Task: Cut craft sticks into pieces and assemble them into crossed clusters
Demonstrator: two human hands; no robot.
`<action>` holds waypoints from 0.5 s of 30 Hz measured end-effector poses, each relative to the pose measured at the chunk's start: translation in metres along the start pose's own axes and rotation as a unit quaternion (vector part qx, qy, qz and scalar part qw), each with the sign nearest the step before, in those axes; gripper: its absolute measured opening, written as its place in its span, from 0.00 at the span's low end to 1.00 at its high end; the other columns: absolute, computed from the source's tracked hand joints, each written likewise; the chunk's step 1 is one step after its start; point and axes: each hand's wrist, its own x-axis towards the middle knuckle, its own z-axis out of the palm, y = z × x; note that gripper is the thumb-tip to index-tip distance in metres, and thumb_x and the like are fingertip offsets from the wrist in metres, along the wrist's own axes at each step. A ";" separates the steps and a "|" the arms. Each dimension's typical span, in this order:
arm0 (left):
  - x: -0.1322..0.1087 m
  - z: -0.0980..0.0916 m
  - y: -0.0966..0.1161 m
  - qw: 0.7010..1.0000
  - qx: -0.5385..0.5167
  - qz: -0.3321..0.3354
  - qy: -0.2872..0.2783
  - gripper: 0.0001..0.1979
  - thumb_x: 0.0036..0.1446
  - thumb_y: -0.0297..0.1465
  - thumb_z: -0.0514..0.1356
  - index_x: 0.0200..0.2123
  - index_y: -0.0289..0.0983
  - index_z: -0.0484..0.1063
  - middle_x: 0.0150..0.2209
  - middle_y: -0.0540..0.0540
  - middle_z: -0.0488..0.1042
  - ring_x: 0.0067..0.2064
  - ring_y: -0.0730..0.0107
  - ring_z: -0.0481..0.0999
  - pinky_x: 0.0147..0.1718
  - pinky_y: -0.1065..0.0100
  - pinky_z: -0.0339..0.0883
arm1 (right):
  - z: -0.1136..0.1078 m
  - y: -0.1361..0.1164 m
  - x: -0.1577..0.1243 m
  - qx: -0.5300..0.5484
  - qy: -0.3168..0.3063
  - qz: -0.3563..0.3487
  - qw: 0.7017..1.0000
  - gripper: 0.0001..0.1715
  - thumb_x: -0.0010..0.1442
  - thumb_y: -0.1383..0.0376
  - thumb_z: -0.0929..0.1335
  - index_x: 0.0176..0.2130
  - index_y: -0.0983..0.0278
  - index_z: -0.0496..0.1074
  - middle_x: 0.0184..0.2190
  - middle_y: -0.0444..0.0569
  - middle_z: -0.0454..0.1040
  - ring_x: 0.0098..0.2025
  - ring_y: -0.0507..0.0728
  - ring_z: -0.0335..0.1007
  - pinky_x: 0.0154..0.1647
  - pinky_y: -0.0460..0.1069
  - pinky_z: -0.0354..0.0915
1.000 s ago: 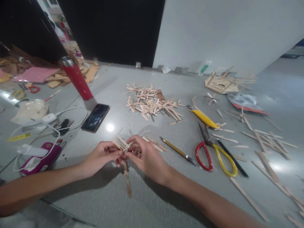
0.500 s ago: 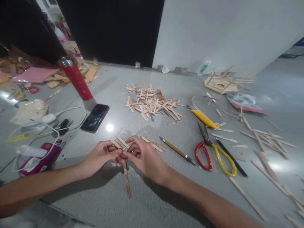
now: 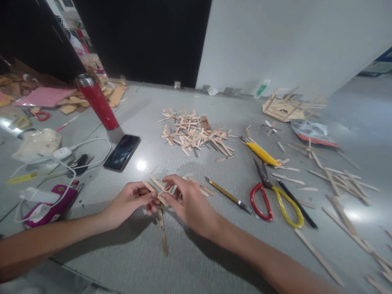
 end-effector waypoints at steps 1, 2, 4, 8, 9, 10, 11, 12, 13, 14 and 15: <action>0.000 0.000 0.000 1.000 0.005 0.002 -0.003 0.19 0.55 0.43 0.73 0.35 0.31 0.78 0.30 0.44 0.79 0.28 0.68 0.79 0.27 0.69 0.73 | -0.001 0.000 0.000 -0.012 0.004 -0.013 1.000 0.09 0.68 0.65 0.68 0.49 0.62 0.74 0.40 0.51 0.82 0.31 0.56 0.73 0.37 0.52 0.68; 0.000 0.000 -0.001 1.000 0.011 0.003 -0.004 0.19 0.55 0.43 0.72 0.35 0.31 0.78 0.30 0.45 0.79 0.28 0.69 0.78 0.27 0.69 0.72 | -0.001 0.001 0.000 -0.019 0.005 -0.023 1.000 0.09 0.68 0.66 0.68 0.48 0.62 0.75 0.41 0.52 0.82 0.32 0.56 0.74 0.38 0.53 0.68; -0.001 0.000 0.001 1.000 0.021 0.004 -0.006 0.18 0.56 0.43 0.71 0.34 0.32 0.77 0.28 0.47 0.77 0.25 0.72 0.75 0.25 0.70 0.70 | -0.001 0.001 -0.001 -0.023 0.002 -0.035 0.999 0.08 0.69 0.66 0.68 0.47 0.62 0.76 0.42 0.52 0.82 0.33 0.56 0.74 0.39 0.53 0.68; -0.002 -0.001 0.009 0.999 0.049 0.008 -0.005 0.18 0.58 0.44 0.69 0.31 0.33 0.75 0.24 0.52 0.71 0.22 0.77 0.67 0.22 0.73 0.62 | 0.000 0.000 -0.001 -0.018 -0.008 -0.048 0.999 0.07 0.69 0.66 0.68 0.46 0.63 0.76 0.39 0.51 0.82 0.34 0.56 0.75 0.39 0.51 0.68; -0.002 -0.001 0.011 0.998 0.058 0.012 -0.003 0.18 0.59 0.43 0.68 0.31 0.34 0.75 0.24 0.52 0.70 0.22 0.77 0.65 0.22 0.73 0.60 | 0.000 0.000 -0.001 -0.015 -0.015 -0.054 0.998 0.07 0.69 0.66 0.67 0.44 0.62 0.77 0.38 0.50 0.82 0.34 0.56 0.75 0.39 0.51 0.67; -0.002 -0.001 0.014 0.998 0.066 0.016 0.003 0.17 0.59 0.43 0.68 0.30 0.34 0.74 0.23 0.53 0.69 0.22 0.78 0.64 0.22 0.73 0.59 | 0.000 -0.001 0.000 -0.010 -0.023 -0.056 0.998 0.07 0.69 0.66 0.67 0.42 0.62 0.77 0.36 0.49 0.82 0.34 0.56 0.75 0.39 0.50 0.67; -0.002 -0.002 0.016 0.997 0.072 0.020 0.010 0.17 0.59 0.43 0.68 0.30 0.34 0.74 0.23 0.53 0.68 0.22 0.77 0.64 0.23 0.73 0.58 | 0.000 -0.001 0.000 -0.001 -0.031 -0.053 0.998 0.08 0.69 0.66 0.67 0.41 0.62 0.77 0.35 0.48 0.81 0.34 0.56 0.75 0.38 0.50 0.66; -0.002 -0.002 0.017 0.997 0.077 0.024 0.018 0.17 0.58 0.43 0.68 0.29 0.34 0.74 0.23 0.53 0.68 0.23 0.77 0.63 0.23 0.73 0.57 | 0.001 -0.001 0.000 0.012 -0.042 -0.045 0.998 0.08 0.69 0.66 0.67 0.40 0.62 0.77 0.34 0.47 0.81 0.33 0.55 0.74 0.37 0.49 0.65; -0.002 -0.002 0.018 0.996 0.079 0.026 0.025 0.17 0.58 0.43 0.68 0.29 0.34 0.74 0.22 0.53 0.68 0.23 0.77 0.63 0.23 0.73 0.57 | 0.001 -0.002 -0.001 0.027 -0.056 -0.034 0.998 0.08 0.69 0.65 0.67 0.39 0.62 0.77 0.32 0.46 0.80 0.31 0.54 0.73 0.35 0.49 0.64; -0.002 -0.002 0.019 0.996 0.082 0.028 0.029 0.17 0.58 0.43 0.68 0.29 0.35 0.74 0.22 0.53 0.68 0.23 0.77 0.63 0.23 0.73 0.57 | 0.002 -0.002 -0.001 0.037 -0.071 -0.023 0.997 0.10 0.70 0.64 0.67 0.37 0.62 0.76 0.29 0.45 0.78 0.29 0.54 0.71 0.32 0.48 0.62; -0.002 -0.002 0.019 0.995 0.089 0.029 0.029 0.16 0.58 0.43 0.68 0.29 0.35 0.75 0.22 0.53 0.68 0.23 0.76 0.63 0.24 0.72 0.57 | 0.003 -0.002 -0.002 0.040 -0.080 -0.014 0.996 0.13 0.70 0.63 0.66 0.33 0.62 0.75 0.25 0.44 0.75 0.26 0.53 0.68 0.30 0.48 0.60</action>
